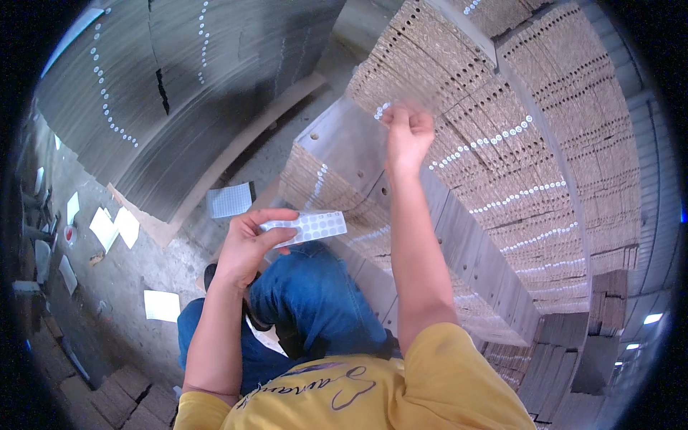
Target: Peeling circular white stickers from a backing sheet and applying them to the edges of stacked panels.
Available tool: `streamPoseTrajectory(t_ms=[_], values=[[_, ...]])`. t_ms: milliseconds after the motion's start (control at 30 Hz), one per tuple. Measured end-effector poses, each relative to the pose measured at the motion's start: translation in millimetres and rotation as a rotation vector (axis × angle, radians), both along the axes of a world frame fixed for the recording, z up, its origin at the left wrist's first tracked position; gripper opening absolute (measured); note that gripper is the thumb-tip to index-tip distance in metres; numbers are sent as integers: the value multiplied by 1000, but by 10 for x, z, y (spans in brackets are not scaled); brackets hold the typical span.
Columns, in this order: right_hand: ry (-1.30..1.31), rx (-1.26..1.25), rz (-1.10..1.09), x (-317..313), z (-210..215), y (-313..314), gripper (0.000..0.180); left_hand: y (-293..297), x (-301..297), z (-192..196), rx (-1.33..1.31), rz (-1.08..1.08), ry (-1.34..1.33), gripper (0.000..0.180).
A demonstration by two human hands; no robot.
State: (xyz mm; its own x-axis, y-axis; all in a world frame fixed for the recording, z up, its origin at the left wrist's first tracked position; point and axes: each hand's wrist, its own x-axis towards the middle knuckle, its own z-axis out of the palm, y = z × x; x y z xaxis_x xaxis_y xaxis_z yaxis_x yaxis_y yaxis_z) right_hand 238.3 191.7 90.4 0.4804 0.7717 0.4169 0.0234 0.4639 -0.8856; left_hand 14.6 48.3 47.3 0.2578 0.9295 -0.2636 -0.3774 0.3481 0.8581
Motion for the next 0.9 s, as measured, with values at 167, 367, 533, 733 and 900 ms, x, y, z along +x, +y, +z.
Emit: streamPoseTrajectory(t_ms=[167, 367, 533, 733, 900], values=[[-31, 116, -184, 90, -133, 226, 28, 26, 29, -21, 6, -14, -15, 20], [-36, 160, -382, 86, -214, 427, 30, 22, 17, -19, 17, -11, -27, 20], [-29, 102, -461, 25, -178, 420, 27, 1, -6, -20, 14, -24, -37, 21], [-19, -40, -444, 1, -106, 355, 29, -21, -20, 1, 8, -27, -40, 19], [122, 82, -214, -119, -69, 94, 27, -25, -10, -26, 19, -26, -47, 19]])
